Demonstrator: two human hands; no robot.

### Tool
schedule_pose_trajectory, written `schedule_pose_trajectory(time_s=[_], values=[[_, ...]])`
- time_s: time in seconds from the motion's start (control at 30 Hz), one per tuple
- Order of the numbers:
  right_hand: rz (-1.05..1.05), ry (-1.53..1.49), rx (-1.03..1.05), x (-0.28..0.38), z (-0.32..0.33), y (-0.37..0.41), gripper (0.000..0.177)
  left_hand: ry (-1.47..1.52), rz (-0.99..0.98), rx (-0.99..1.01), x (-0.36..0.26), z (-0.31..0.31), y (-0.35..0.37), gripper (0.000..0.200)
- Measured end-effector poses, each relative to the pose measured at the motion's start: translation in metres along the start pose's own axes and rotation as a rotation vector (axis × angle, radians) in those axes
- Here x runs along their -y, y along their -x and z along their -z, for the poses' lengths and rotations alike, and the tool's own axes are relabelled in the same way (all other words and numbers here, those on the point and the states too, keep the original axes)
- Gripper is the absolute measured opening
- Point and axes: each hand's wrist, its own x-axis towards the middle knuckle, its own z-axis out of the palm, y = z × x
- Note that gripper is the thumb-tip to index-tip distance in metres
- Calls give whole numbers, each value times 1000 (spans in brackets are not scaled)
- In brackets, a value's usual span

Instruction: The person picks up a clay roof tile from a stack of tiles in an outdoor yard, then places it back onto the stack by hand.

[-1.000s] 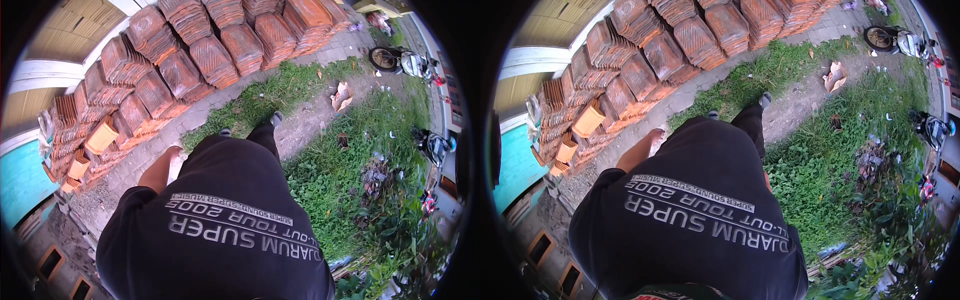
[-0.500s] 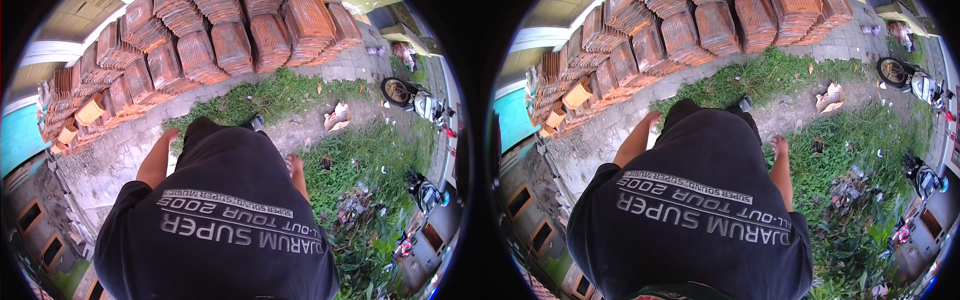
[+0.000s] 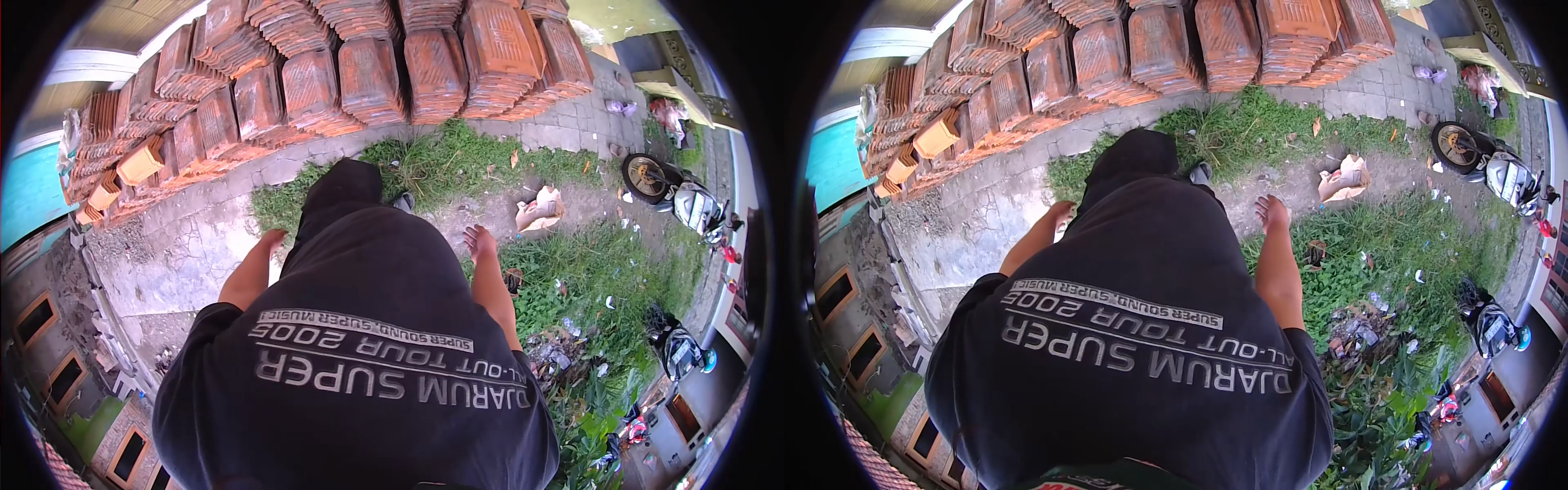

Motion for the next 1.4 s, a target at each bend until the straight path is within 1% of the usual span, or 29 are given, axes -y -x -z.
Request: schedule_pose_trajectory(time_s=[0.03,0.1,0.13,0.2,0.27,0.3,0.37,0.4,0.5,0.53,0.57,0.6,0.63,0.67,0.73,0.8,0.83,0.87,0.93,0.97,1.03,1.07,1.13,1.17,1.2,1.3,1.33,1.4], values=[[-8,35,32,4,-12,6,49,35,54,41,8,-4,-6,40],[4,111,90,15,-35,10,48,246,114,296,71,-19,-110,42],[15,116,85,21,-44,14,48,340,162,418,84,-23,-134,43],[99,252,169,39,-59,20,45,307,132,434,59,-30,-141,43],[144,271,188,52,-65,17,44,227,95,444,34,-34,-144,42],[150,237,178,57,-66,18,44,178,74,383,4,-30,-131,42],[161,204,160,67,-67,21,44,63,22,212,-69,-17,-81,41],[139,157,122,71,-64,25,45,30,-17,159,-101,-8,-65,41],[109,38,43,80,-66,36,48,-135,-656,104,-118,11,-139,44],[104,-30,4,82,-66,36,49,-47,-686,85,-146,19,-125,44],[92,-100,6,85,-66,34,52,55,-596,77,-175,29,-106,45],[86,-102,-5,87,-70,32,52,154,-503,70,-196,36,-96,45],[119,-140,-1,94,-77,32,53,107,-515,67,-208,44,-113,46],[150,-176,2,101,-82,32,54,60,-524,65,-219,53,-110,48],[146,-180,16,117,-99,36,56,94,-510,71,-229,61,-106,50],[184,-167,71,138,-124,45,55,297,-447,94,-244,63,-117,52],[197,-161,92,149,-135,45,52,317,-462,124,-248,59,-123,50],[197,-163,87,159,-144,41,52,315,-461,128,-259,59,-111,50],[237,-134,185,179,-160,33,51,275,-407,168,-282,54,-81,55],[230,-132,182,188,-171,32,51,275,-400,169,-290,49,-76,55],[201,-115,224,208,-192,26,45,321,-436,225,-304,36,-66,55],[193,-109,226,217,-201,19,45,325,-426,222,-310,28,-63,55],[181,-50,285,232,-216,5,38,360,-455,258,-326,12,-59,55],[163,-37,294,241,-223,-2,33,372,-477,252,-333,4,-57,55],[159,-32,300,246,-227,-6,33,377,-473,246,-339,-4,-55,55],[123,52,364,270,-234,-30,48,321,-451,231,-367,-21,-43,54],[123,63,378,279,-236,-35,48,333,-451,218,-375,-27,-43,54],[67,90,403,290,-240,-46,54,378,-460,235,-388,-41,-42,54]])
